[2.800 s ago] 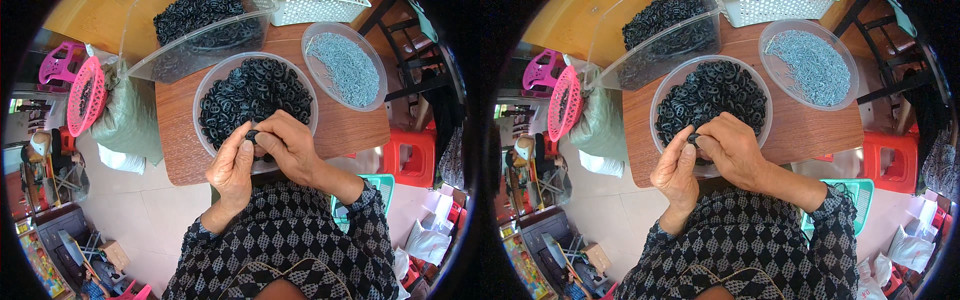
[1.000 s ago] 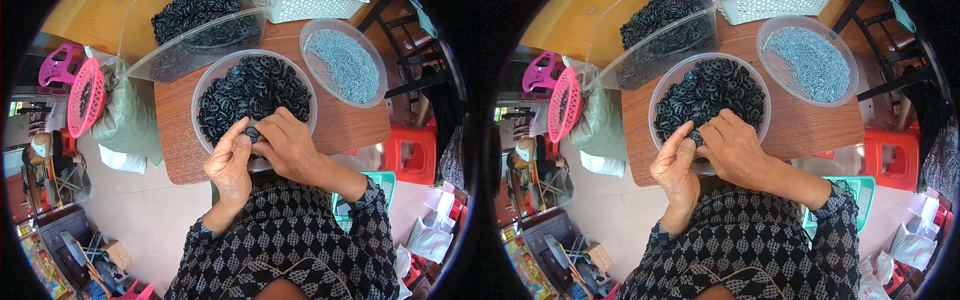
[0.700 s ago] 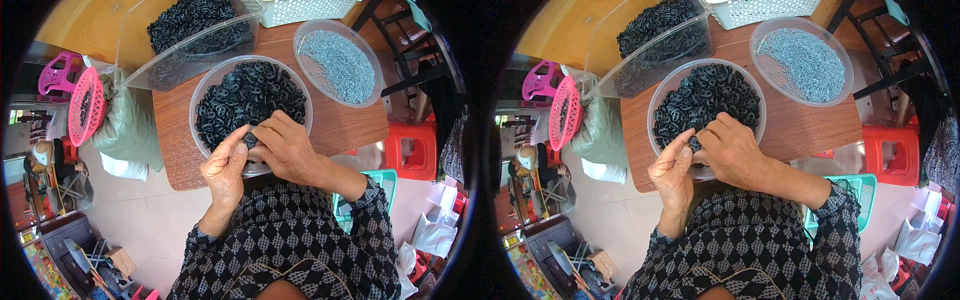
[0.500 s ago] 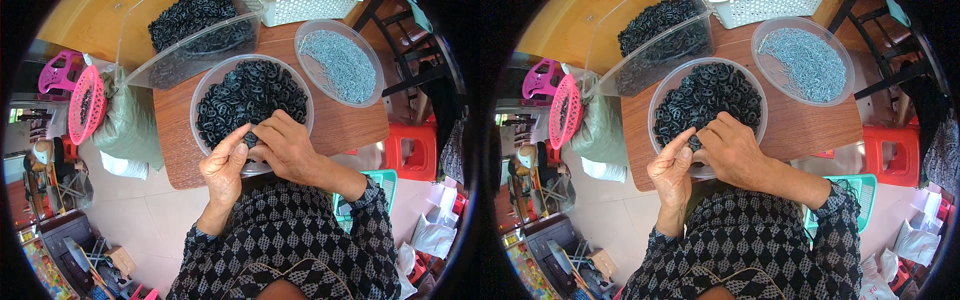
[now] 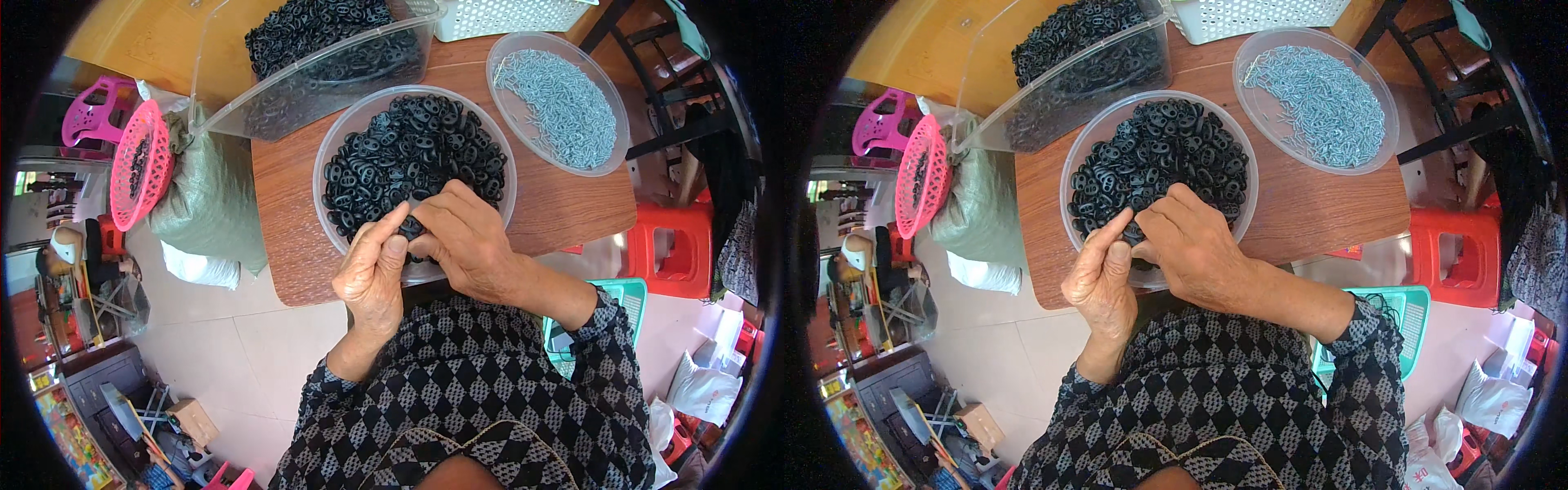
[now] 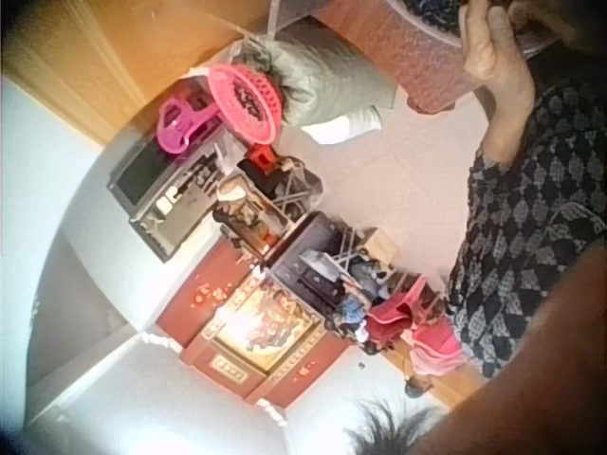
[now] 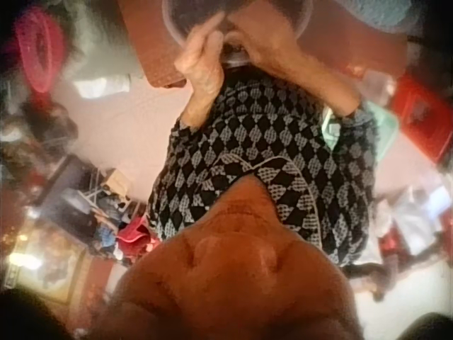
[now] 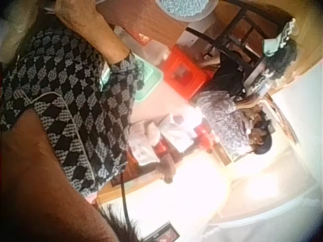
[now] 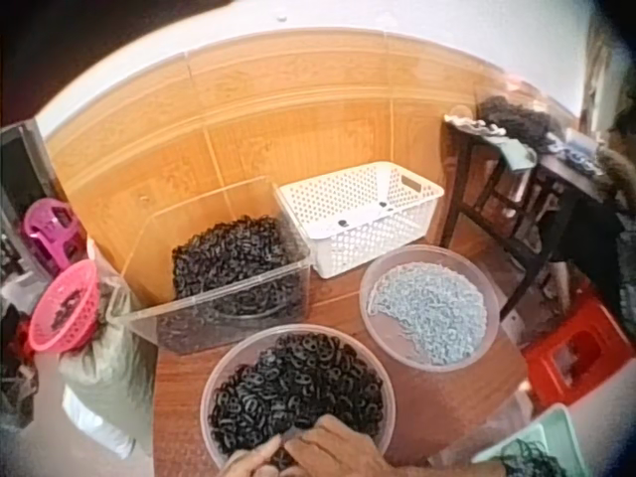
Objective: The person repeatedly picks small black plastic fasteners from a bowl and inserts small metal pins into them by hand. They handle the fasteners one at a time, inserting the pins and placing the assembled units back into the same bowl.
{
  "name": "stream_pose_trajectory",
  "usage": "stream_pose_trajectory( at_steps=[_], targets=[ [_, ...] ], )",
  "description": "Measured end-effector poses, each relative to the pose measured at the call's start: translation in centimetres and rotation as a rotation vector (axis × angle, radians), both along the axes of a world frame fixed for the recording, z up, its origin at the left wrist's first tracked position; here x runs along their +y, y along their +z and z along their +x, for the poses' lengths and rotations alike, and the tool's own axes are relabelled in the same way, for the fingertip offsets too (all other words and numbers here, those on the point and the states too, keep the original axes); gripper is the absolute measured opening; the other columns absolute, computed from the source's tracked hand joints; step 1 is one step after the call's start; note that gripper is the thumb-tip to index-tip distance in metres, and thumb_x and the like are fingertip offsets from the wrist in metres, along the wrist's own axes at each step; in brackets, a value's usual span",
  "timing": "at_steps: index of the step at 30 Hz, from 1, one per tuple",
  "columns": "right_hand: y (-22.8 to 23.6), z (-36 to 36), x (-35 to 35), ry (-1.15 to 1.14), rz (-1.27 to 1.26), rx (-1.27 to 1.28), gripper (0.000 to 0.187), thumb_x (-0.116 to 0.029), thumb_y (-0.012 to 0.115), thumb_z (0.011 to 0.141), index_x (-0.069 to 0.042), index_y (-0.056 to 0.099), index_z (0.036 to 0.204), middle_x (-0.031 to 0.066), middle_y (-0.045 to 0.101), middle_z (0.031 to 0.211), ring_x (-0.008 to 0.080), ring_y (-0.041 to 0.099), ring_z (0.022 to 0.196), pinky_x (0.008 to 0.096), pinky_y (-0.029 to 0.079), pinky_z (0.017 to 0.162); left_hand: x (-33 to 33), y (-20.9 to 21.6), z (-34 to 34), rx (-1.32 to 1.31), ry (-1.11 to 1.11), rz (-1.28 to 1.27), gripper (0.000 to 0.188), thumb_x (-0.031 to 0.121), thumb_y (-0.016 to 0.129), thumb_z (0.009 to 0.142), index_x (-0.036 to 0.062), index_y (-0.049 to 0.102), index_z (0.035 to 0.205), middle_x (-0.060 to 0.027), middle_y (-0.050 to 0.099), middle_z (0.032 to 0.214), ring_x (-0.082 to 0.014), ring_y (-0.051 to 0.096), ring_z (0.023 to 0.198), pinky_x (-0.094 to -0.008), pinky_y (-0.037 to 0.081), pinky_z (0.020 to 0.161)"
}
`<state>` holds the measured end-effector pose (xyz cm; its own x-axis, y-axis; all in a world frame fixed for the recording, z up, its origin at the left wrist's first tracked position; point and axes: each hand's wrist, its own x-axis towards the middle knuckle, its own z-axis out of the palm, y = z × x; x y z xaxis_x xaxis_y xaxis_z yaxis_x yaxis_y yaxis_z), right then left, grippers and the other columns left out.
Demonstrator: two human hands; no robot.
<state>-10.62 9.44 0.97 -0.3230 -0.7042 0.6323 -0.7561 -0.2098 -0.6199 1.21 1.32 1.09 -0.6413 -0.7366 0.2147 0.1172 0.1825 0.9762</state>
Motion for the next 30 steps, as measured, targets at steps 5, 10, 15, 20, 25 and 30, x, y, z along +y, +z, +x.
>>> stream_pose_trajectory(
  at_steps=[5,10,15,20,25,30],
  targets=[
    [0.0,0.0,-0.1,0.030,-0.047,0.005,0.029,-0.001,0.068,0.061,0.004,0.052,0.084,0.0131,0.050,0.078,0.0273,0.045,0.066,0.0362,0.039,0.056,0.3,-0.2,0.1,0.054,0.018,0.056,0.028,0.008,0.064,0.085,-0.0076,0.062,0.108,-0.0065,0.062,0.094,-0.0097,0.053,0.082,-0.0209,0.043,0.077],
    [0.1,0.3,-0.1,0.032,-0.072,0.014,0.029,0.000,0.067,0.059,0.005,0.053,0.084,0.0132,0.049,0.078,0.0272,0.045,0.065,0.0362,0.039,0.055,0.9,-0.7,-0.1,0.131,0.053,0.063,0.027,0.009,0.064,0.084,-0.0079,0.062,0.105,-0.0091,0.063,0.097,-0.0126,0.057,0.087,-0.0239,0.044,0.082],
    [0.0,0.5,0.1,0.032,-0.072,0.041,0.026,0.002,0.065,0.059,0.005,0.053,0.081,0.0131,0.049,0.074,0.0275,0.044,0.062,0.0363,0.038,0.053,1.0,-1.2,-0.4,0.121,0.123,-0.120,0.019,-0.004,0.059,0.085,-0.0047,0.063,0.103,-0.0026,0.059,0.084,-0.0078,0.051,0.074,-0.0182,0.042,0.067],
    [0.4,0.0,-0.1,0.018,-0.097,0.029,0.026,0.001,0.065,0.061,0.006,0.053,0.083,0.0152,0.051,0.076,0.0288,0.046,0.063,0.0372,0.039,0.055,0.8,0.0,-0.1,0.085,0.033,0.124,0.020,-0.001,0.056,0.088,-0.0080,0.060,0.106,-0.0102,0.062,0.100,-0.0103,0.055,0.085,-0.0220,0.043,0.080],
    [1.7,-0.8,-0.1,0.013,-0.079,0.067,0.026,-0.001,0.065,0.062,0.007,0.053,0.084,0.0149,0.051,0.077,0.0284,0.046,0.065,0.0364,0.039,0.054,0.7,1.5,-0.8,0.115,-0.030,0.269,0.021,0.005,0.059,0.088,-0.0082,0.059,0.105,-0.0107,0.062,0.101,-0.0104,0.056,0.084,-0.0230,0.046,0.080],
    [0.9,-1.2,-0.4,-0.013,-0.113,0.203,0.023,-0.001,0.064,0.059,0.004,0.052,0.078,0.0135,0.046,0.070,0.0265,0.043,0.061,0.0360,0.036,0.051,0.5,0.5,-1.2,0.053,0.010,0.156,0.019,0.000,0.056,0.088,-0.0083,0.059,0.104,-0.0068,0.059,0.090,-0.0102,0.055,0.080,-0.0249,0.048,0.075]
  ],
)
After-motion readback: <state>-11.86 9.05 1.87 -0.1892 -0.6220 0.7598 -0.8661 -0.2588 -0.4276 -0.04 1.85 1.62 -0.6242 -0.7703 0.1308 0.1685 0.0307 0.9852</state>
